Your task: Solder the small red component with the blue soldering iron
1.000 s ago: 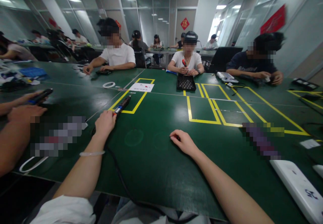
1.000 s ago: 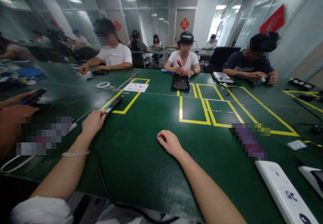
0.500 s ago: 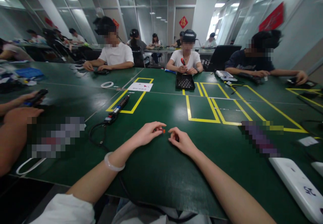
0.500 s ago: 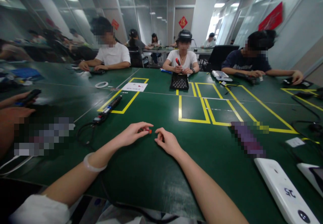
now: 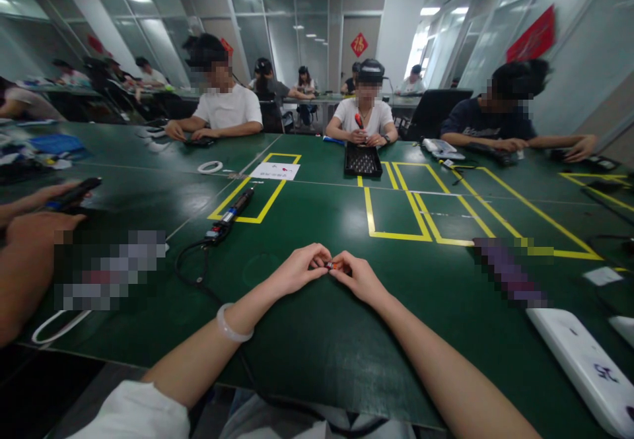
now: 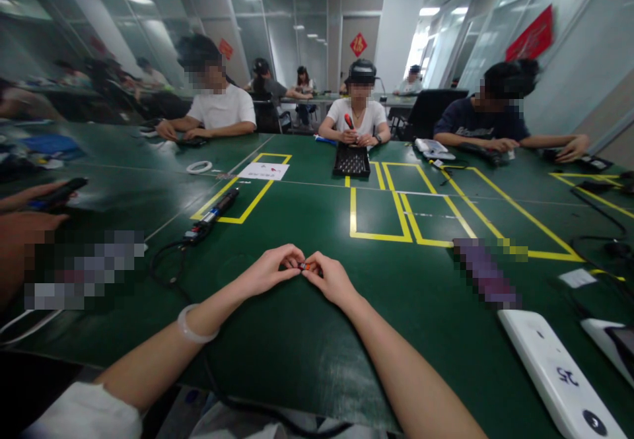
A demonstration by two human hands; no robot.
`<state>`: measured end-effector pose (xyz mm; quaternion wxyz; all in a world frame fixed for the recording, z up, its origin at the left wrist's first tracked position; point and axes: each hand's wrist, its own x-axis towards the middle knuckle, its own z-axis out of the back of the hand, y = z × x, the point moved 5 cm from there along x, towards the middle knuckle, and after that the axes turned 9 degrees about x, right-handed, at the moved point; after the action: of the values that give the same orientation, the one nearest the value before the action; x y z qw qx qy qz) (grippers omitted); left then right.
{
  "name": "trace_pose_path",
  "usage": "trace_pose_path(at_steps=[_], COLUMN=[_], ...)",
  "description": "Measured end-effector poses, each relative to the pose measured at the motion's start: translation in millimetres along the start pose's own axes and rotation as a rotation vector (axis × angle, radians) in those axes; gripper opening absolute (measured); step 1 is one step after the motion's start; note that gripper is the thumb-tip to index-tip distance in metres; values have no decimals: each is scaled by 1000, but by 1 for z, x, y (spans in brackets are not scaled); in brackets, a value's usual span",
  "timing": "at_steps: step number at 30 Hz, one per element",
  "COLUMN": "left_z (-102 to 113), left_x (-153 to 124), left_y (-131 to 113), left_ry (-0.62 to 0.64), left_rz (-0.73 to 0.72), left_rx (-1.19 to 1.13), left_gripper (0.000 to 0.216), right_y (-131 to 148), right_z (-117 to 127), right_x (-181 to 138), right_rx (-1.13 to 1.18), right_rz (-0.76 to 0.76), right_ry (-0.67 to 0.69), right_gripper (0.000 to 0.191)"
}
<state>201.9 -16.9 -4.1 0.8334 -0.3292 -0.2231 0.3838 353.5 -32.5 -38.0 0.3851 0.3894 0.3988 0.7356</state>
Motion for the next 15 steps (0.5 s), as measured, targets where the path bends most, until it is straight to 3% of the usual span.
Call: trace_pose_path(at_steps=[15], left_z=[-1], left_x=[-3], left_y=[-11], left_ry=[-9], left_rz=[-6], left_rx=[129], left_gripper=[18], right_y=[-6], right_z=[1], right_x=[1], right_rx=[180], right_rz=[-90], right_ry=[-22], right_gripper=[22])
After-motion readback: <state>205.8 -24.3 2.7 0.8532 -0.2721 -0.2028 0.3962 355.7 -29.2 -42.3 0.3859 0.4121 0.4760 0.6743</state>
